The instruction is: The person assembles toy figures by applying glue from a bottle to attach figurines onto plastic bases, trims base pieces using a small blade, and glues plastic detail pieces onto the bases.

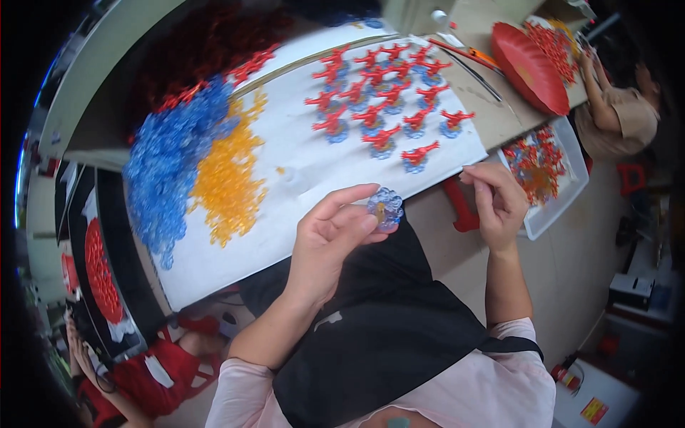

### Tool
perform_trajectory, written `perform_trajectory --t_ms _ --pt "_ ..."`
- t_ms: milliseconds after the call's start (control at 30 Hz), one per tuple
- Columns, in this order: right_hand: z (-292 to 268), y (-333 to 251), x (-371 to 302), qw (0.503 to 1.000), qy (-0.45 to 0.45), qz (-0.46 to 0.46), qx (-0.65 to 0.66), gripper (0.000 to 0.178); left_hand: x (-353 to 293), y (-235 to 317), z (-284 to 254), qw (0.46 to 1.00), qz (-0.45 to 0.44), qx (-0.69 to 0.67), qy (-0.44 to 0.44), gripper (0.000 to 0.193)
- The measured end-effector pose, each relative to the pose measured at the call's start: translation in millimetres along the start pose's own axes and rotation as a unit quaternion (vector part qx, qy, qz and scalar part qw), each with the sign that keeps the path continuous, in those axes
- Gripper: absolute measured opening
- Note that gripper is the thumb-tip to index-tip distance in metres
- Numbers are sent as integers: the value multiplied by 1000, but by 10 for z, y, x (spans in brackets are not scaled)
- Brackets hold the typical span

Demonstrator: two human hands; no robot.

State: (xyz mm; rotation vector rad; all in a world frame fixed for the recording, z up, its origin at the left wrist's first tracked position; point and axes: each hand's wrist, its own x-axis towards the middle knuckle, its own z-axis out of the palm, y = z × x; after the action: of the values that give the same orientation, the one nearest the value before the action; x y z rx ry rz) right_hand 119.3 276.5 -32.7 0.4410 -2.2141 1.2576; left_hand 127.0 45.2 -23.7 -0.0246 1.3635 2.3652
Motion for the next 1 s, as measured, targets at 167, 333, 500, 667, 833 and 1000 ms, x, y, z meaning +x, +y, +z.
perform_trajectory --t_ms 167,333,500,667,833,1000 --pt "740 -199 85 972 -163 89 146 32 -313 92 -282 998 24 -25 47 38" --pt "1510 -315 141 975 -174 72 120 47 -414 115 -619 991 50 -43 120 33" --pt "1688 -208 154 974 -202 62 80 35 -396 93 -757 982 110 -22 149 31" --pt "1523 -247 83 948 -147 129 251 33 -262 72 -838 983 118 -20 136 30" --pt "1231 -275 -28 935 -82 174 297 38 130 64 -716 963 100 237 80 23" --pt "1121 -245 -47 932 -64 182 306 37 348 -11 -610 813 224 524 119 24"
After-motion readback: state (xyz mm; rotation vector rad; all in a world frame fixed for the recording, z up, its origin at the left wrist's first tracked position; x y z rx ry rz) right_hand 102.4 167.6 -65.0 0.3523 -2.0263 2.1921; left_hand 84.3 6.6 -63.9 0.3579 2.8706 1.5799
